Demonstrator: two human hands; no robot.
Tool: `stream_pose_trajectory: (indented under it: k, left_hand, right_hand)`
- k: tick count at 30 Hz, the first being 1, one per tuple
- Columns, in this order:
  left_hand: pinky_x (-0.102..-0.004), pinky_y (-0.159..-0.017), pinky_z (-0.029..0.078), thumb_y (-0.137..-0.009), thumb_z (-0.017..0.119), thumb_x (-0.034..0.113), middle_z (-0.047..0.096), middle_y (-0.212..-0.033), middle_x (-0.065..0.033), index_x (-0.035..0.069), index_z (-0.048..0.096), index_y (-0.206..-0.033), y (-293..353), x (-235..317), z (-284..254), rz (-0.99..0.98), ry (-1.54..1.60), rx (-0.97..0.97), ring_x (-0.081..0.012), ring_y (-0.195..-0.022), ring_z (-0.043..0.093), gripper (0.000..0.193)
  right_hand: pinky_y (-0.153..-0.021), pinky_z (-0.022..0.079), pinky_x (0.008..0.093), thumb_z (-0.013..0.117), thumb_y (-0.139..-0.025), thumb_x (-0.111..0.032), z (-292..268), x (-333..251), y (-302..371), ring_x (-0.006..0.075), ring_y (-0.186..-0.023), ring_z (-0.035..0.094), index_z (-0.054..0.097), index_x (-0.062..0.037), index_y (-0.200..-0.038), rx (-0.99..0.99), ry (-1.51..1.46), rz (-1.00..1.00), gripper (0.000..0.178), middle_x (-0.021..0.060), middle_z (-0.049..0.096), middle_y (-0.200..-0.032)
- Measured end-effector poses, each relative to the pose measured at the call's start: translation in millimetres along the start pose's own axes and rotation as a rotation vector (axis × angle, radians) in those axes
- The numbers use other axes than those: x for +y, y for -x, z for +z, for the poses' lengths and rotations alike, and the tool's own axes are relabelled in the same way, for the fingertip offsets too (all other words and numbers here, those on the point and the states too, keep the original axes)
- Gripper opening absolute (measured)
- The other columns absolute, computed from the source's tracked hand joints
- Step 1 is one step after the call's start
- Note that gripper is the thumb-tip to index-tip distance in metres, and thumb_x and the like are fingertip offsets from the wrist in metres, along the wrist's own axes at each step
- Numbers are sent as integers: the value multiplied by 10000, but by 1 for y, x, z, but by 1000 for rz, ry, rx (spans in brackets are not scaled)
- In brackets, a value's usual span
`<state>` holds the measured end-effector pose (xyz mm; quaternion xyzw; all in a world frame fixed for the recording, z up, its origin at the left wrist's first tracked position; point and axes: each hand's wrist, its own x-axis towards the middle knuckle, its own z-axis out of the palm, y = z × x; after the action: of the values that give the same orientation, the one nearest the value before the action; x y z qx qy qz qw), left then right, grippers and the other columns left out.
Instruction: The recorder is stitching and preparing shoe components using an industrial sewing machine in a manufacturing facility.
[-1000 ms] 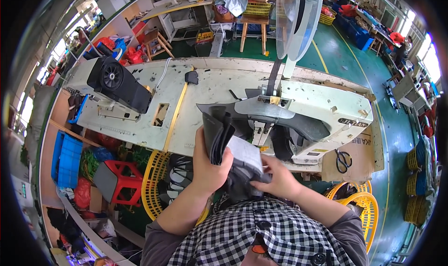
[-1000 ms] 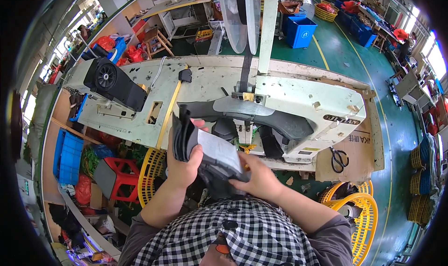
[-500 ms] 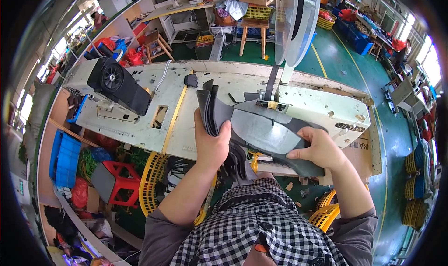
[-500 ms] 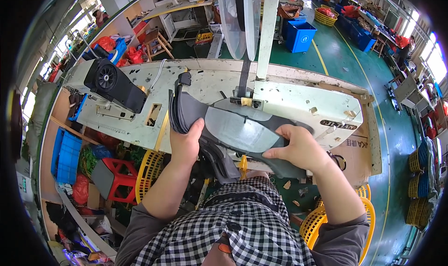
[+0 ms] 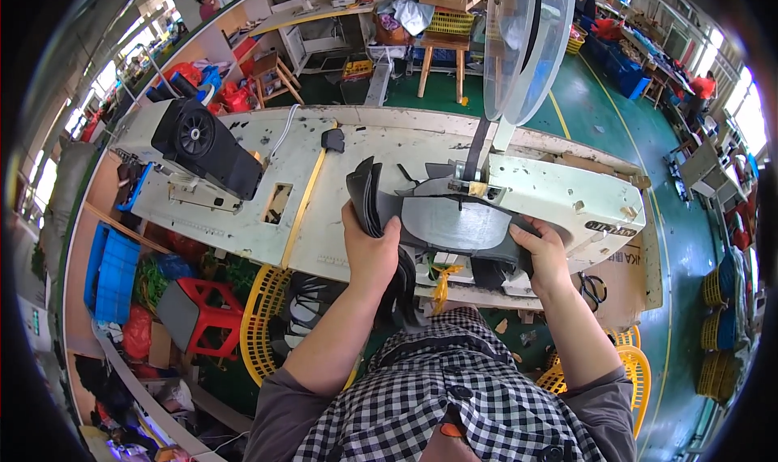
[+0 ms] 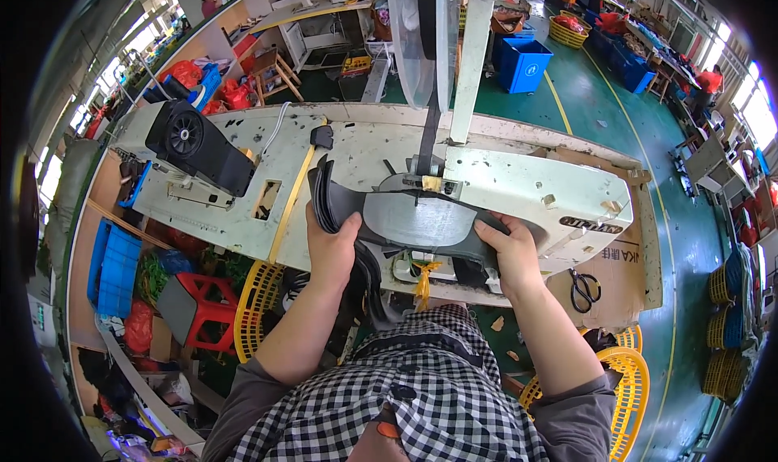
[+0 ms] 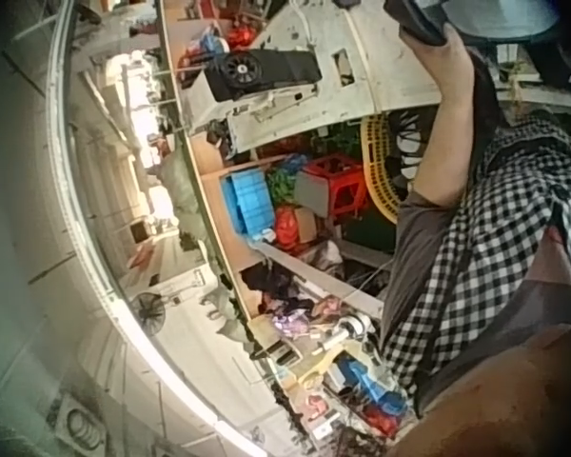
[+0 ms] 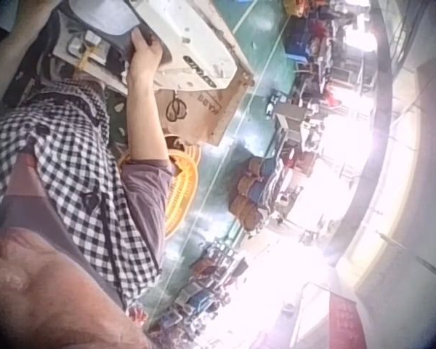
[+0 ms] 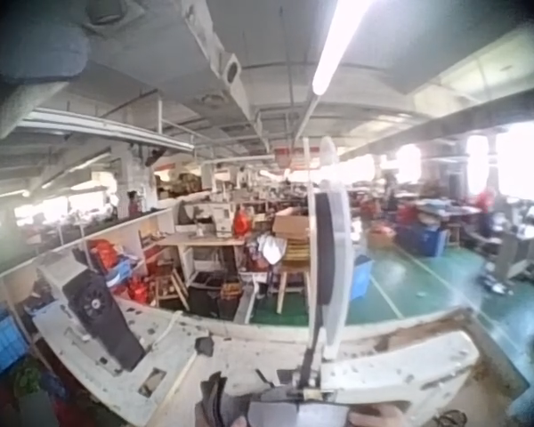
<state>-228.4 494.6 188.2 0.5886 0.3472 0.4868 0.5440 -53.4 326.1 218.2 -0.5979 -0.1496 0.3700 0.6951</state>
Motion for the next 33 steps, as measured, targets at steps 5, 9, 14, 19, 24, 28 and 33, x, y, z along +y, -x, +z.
stream_pose_trajectory:
  k: [5,9,14,19,24,28,33]
  left_hand:
    - [-321,-828,455,-745,617,32,545,-1054,-171,-50,353,-1202,-5,3,3,10,22,-43,-219,-922,574,535]
    - [-314,-832,452,-736,645,51,549,-1042,-164,-55,361,-1199,-12,7,8,-28,48,-18,-217,-926,572,553]
    - [-299,-783,452,-758,680,93,548,-983,-102,-30,396,-1196,-6,19,-8,-115,71,20,-167,-872,553,537]
    - [-281,-827,408,-777,569,-23,531,-979,-53,38,405,-1233,42,47,-25,-197,359,-127,-119,-906,503,489]
    - [-318,-886,405,-753,489,-61,515,-1067,-92,27,391,-1246,54,62,-23,4,216,-269,-178,-990,510,510]
    - [-301,-884,402,-763,502,-42,525,-1105,-108,14,391,-1241,49,76,-31,222,-287,-326,-179,-1001,526,495]
    - [-270,-829,412,-795,511,-33,538,-1102,-85,16,390,-1249,32,60,-32,240,-213,-383,-135,-953,528,472]
  right_hand:
    - [-835,438,257,636,-810,-83,-1,8,-7,155,-900,569,533,17,-1130,34,-61,13,350,79,599,-1013]
    - [-862,426,269,621,-805,-63,7,5,-16,176,-932,567,533,10,-1139,79,-141,-70,353,88,600,-1051]
    - [-874,438,314,654,-824,-180,-20,15,-12,213,-968,565,500,17,-1165,-190,-211,100,423,134,589,-1065]
    - [-987,401,386,801,-682,-325,5,67,52,285,-1166,502,351,41,-1278,-719,22,62,831,201,529,-1204]
    - [-954,417,344,823,-651,-243,47,65,69,260,-1105,537,362,18,-1269,-573,405,-158,814,178,545,-1167]
    - [-862,459,359,794,-660,-306,35,43,72,285,-969,587,472,28,-1149,-452,859,-352,674,175,589,-1033]
    - [-759,474,367,783,-673,-364,9,-25,67,286,-856,602,590,18,-979,-574,1109,-192,526,171,605,-881]
